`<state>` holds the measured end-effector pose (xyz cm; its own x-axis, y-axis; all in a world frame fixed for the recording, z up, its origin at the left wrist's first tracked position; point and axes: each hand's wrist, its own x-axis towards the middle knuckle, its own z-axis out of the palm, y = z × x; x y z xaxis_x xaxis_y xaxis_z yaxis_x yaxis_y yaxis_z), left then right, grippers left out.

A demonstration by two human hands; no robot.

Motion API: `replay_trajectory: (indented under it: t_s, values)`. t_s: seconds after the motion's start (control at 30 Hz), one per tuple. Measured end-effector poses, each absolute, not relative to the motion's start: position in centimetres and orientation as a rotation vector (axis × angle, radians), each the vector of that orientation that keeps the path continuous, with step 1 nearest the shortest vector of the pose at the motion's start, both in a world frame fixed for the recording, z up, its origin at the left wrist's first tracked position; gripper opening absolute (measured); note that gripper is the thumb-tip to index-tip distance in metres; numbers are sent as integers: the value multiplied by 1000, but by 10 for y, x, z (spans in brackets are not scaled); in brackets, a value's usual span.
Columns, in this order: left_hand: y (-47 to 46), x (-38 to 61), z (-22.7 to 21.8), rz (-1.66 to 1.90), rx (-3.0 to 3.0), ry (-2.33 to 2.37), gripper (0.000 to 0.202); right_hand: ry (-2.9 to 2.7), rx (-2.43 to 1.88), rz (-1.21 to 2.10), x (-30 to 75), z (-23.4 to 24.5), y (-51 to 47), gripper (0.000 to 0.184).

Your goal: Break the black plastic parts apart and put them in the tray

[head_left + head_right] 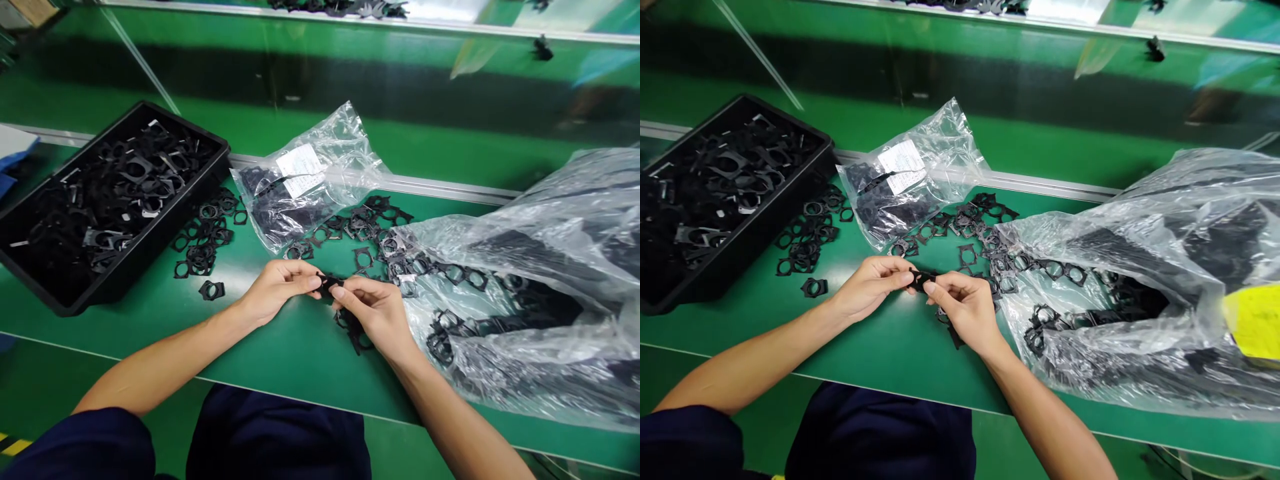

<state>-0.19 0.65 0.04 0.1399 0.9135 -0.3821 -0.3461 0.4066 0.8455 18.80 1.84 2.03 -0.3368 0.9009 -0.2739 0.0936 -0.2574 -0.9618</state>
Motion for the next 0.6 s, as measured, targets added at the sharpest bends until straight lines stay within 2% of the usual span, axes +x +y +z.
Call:
replay_trajectory:
  t_s: [0.13, 0.23, 0.6]
  values:
    - [4, -1, 2, 1050, 903, 1172, 31, -1367, -1290, 1615, 187, 18, 17, 38]
    - [4, -4, 4, 1014, 1010, 1154, 30, -1327, -1261, 1578, 186, 15, 18, 31]
    - [7, -5, 1, 964, 813, 976, 33, -1042, -1206, 1733, 185, 13, 18, 29]
